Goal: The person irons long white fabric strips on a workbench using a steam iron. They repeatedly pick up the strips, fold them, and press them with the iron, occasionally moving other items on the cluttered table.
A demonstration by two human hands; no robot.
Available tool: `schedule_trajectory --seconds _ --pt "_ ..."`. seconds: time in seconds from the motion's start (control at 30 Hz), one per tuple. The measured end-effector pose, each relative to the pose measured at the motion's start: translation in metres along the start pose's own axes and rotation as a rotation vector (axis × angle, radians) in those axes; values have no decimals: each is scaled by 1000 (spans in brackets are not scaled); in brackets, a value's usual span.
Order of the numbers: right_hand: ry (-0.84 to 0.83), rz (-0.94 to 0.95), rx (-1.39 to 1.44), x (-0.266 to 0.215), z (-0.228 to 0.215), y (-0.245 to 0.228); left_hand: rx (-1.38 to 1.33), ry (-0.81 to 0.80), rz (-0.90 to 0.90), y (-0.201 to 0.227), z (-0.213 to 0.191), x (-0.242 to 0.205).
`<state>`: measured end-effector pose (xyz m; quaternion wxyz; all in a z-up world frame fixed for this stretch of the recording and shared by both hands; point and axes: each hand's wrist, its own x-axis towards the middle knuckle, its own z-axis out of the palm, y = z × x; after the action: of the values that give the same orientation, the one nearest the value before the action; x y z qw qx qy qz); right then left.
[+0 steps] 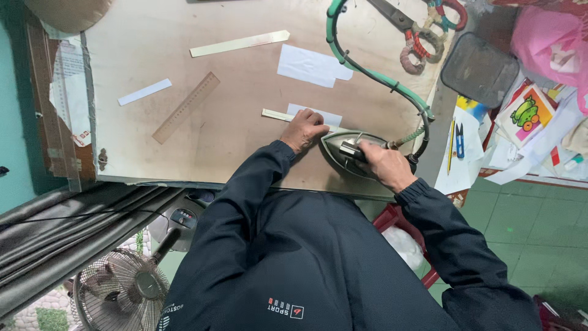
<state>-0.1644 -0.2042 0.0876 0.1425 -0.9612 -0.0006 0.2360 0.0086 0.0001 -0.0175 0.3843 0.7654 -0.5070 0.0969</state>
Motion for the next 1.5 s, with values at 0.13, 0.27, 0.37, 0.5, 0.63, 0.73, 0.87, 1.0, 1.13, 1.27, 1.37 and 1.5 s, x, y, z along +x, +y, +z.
schedule_trajectory --seconds 0.13,0.27,0.37,0.5,0.63,0.73,0.87,1.0,1.13,1.27,1.37,1.5 --pt "-24 22 -73 5 -1 2 -10 -49 -18 -3 0 -2" --pt "-52 43 -62 12 12 15 16 -74 -47 -1 1 -1" --pt "-46 50 -73 12 12 10 -94 -120 -68 -10 -5 -2" --pt "-84 54 -40 13 1 5 60 -168 -80 -29 -31 -15" --pt "-116 90 -28 14 -5 -1 148 -227 -203 -43 -52 -30" --pt "-122 93 -7 18 -5 -4 178 -210 -249 -46 -56 -34" --pt "-116 97 7 25 -7 -14 167 -144 -261 -46 -57 -34" --pt "-83 96 22 37 -5 -26 157 -158 -292 -45 -61 -35" --pt "-64 102 38 50 -4 -40 108 -161 -330 -44 -64 -32" --pt "-7 58 -4 60 -4 -54 34 -182 -338 -47 -69 -29" --pt "28 36 -49 66 -2 -60 -24 -182 -342 -53 -74 -27" --pt "29 31 -13 71 -18 -77 -53 -192 -365 -57 -77 -24"
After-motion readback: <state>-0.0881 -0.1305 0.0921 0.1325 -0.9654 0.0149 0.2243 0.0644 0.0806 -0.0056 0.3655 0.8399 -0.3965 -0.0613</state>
